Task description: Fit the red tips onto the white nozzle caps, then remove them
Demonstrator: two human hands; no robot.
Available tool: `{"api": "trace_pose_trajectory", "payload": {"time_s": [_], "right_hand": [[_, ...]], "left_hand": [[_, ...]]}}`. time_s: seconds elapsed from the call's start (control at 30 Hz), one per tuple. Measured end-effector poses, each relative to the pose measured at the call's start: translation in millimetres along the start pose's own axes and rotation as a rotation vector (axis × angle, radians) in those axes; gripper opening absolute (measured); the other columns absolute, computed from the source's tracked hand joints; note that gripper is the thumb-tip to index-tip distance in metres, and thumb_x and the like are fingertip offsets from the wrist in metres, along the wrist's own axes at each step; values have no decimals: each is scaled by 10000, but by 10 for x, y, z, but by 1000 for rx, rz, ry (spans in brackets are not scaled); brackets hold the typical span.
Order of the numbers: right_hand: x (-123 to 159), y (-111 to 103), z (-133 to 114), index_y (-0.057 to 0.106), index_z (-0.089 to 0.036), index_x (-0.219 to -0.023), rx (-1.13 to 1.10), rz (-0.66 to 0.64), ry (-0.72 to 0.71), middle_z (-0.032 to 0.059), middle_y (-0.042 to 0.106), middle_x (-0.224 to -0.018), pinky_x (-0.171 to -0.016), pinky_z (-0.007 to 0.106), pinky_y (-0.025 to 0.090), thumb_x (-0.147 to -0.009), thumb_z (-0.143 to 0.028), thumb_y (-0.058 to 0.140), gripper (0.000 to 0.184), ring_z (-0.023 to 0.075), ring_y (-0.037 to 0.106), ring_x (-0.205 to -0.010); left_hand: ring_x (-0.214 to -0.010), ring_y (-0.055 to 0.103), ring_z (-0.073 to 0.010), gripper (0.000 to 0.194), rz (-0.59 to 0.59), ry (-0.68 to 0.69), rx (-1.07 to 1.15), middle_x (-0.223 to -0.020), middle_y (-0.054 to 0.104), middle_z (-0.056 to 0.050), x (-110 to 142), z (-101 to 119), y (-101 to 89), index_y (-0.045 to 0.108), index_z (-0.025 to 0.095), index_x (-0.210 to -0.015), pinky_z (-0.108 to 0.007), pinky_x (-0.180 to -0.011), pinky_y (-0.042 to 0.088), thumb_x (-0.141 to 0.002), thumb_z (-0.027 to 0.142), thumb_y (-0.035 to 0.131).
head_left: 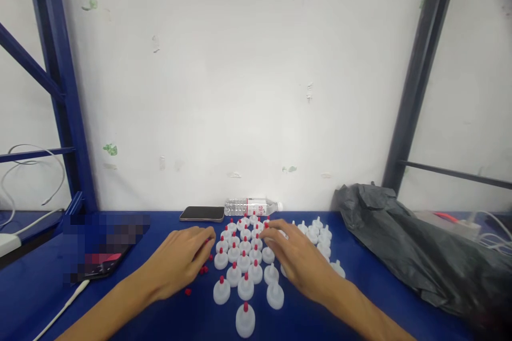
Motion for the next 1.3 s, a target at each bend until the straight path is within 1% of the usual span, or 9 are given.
{"api": "trace_pose_trajectory", "payload": {"time_s": [0.23, 0.37, 0.5, 0.67, 0.73, 0.8, 1.0, 1.13, 1.3], "right_hand": [[13, 103, -545, 530, -232, -1130, -58, -102, -274, 53, 704, -1045, -940, 367, 513, -964, -211, 483, 173, 207, 650, -970], [25, 93, -608, 545, -254, -1084, -50, -112, -297, 37, 711, -1026, -943, 359, 510, -967, -240, 477, 136, 204, 652, -962], [9, 69, -580, 538, -250, -1116, -80, -73, -304, 31, 697, -1064, -956, 359, 502, -978, -238, 465, 156, 189, 637, -984], [-2, 26, -199, 597, -198, -1071, 64, 97, -221, 70, 679, -995, -854, 362, 514, -974, -131, 435, 200, 198, 622, -939], [7, 37, 84, 618, -195, -1059, 81, 93, -89, 88, 664, -1048, -839, 374, 514, -976, -155, 443, 198, 214, 617, -980], [26, 50, 344, 630, -214, -1101, 73, 90, 63, 85, 657, -1102, -874, 380, 509, -991, -195, 445, 216, 215, 619, -1025], [60, 180, 490, 635, -256, -1186, -11, -107, 93, 47, 694, -1128, -1008, 429, 429, -1030, -243, 363, 314, 218, 604, -1100], [90, 239, 416, 601, -296, -1260, -57, -264, 92, 22, 678, -1210, -1079, 487, 353, -1037, -273, 342, 342, 227, 587, -1149], [96, 196, 396, 598, -299, -1259, -27, -285, 106, 12, 694, -1168, -1068, 453, 344, -1038, -271, 333, 346, 206, 604, -1094]], "left_hand": [[-750, 598, -203, 183, 45, 196, 40, -895, 667, -15, 164, 339, 210, 566, 282, -989, -345, -658, 364, -956, 408, 438], [-700, 561, -210, 208, 3, 307, 37, -820, 632, -26, 201, 393, 382, 540, 278, -895, -362, -612, 342, -981, 349, 364], [-638, 488, -182, 315, -43, 247, 234, -730, 575, -5, 164, 382, 437, 495, 249, -773, -349, -605, 333, -990, 385, 312], [-501, 246, -132, 466, 100, -52, 679, -533, 240, 45, 118, 155, 151, 209, 223, -582, -305, -491, 241, -981, 463, 184], [-505, 234, -126, 437, 276, -121, 568, -542, 224, 49, 102, -3, -69, 177, 225, -595, -305, -510, 226, -973, 441, 213], [-517, 317, -135, 405, 319, -98, 238, -538, 329, 44, 59, -118, -215, 279, 221, -592, -319, -571, 242, -952, 407, 287], [-639, 526, -210, 216, -42, -205, -166, -703, 625, -32, -52, -432, -8, 435, 223, -668, -335, -595, 226, -868, 247, 358], [-657, 565, -224, 162, -134, -201, -174, -729, 659, -40, -19, -455, 110, 468, 220, -655, -326, -575, 210, -808, 220, 415], [-703, 601, -241, 136, -178, -195, -182, -763, 683, -35, 14, -463, 124, 511, 227, -699, -320, -580, 230, -801, 206, 423]]}}
Point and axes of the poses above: each hand's wrist, its own x-axis away from the middle knuckle, its own y-axis out of the palm, z = x × y, the point moved 4 cm from there along -x, towards the middle knuckle
